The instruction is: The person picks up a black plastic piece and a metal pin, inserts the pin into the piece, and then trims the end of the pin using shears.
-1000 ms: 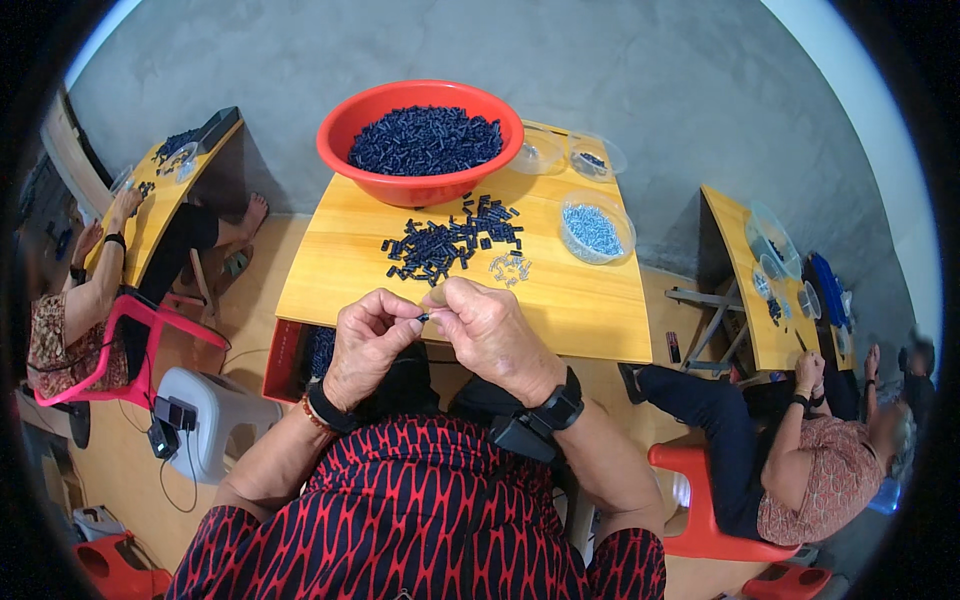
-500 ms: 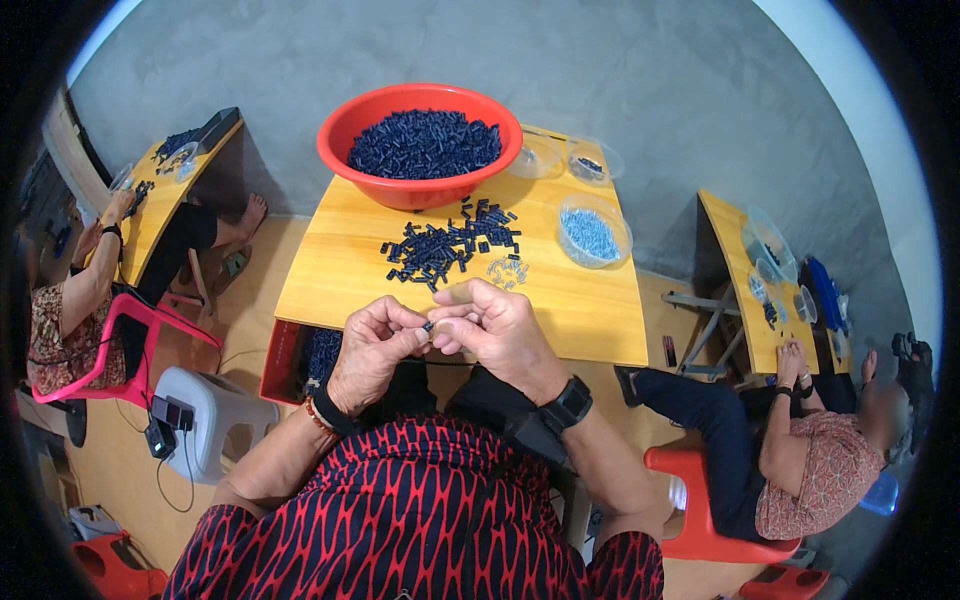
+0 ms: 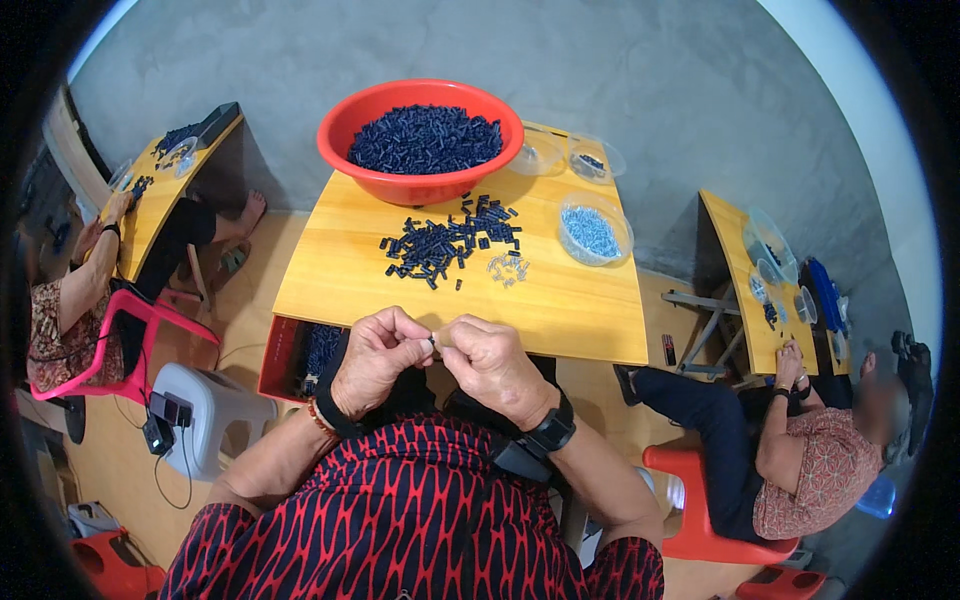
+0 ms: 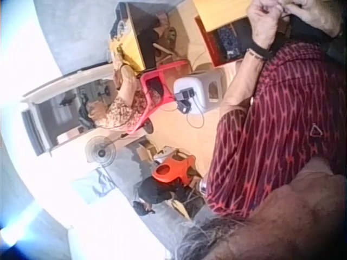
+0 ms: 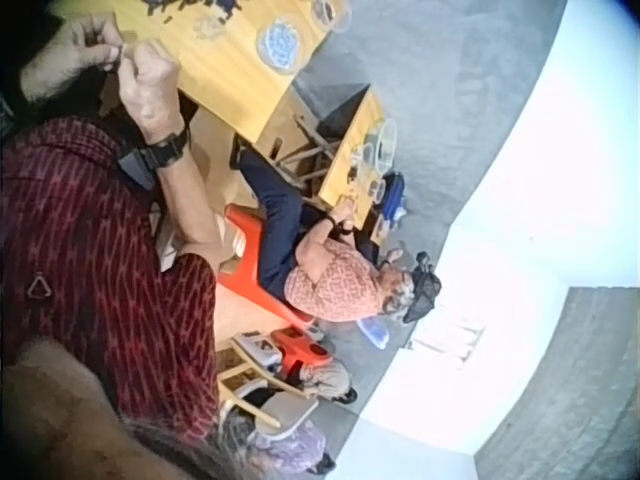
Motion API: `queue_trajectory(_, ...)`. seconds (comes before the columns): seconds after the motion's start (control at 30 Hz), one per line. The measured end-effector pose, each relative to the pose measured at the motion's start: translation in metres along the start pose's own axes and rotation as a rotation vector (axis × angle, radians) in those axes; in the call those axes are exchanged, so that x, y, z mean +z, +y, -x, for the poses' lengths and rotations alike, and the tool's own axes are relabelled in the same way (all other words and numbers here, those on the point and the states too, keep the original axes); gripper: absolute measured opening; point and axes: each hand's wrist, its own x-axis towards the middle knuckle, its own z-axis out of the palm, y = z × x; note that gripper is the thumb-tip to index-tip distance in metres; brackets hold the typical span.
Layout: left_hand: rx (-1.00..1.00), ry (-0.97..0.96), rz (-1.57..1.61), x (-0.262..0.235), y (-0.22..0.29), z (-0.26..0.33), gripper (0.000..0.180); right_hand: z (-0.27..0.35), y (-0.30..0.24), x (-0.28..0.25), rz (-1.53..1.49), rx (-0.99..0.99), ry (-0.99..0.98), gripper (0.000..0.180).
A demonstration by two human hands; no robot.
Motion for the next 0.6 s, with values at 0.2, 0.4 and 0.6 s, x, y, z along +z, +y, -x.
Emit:
queue_trajectory(0.2,-0.016,-0.001,0.021,0.002,-0.007,-0.003,0.007,-0.004,0.011,-0.008,-0.332,0.413,-0.074,0.015)
queue_trajectory(0.4,-0.005,0.136,0.025,-0.009,0.001,-0.010,0.013,-0.038,0.087,0.003,0.162,0.224,0.163,0.019)
queue_trajectory(0.6,-0.001,0.165,0.048,-0.014,0.006,-0.011,0.014,-0.054,0.078,0.011,0.424,0.199,-0.015,0.012)
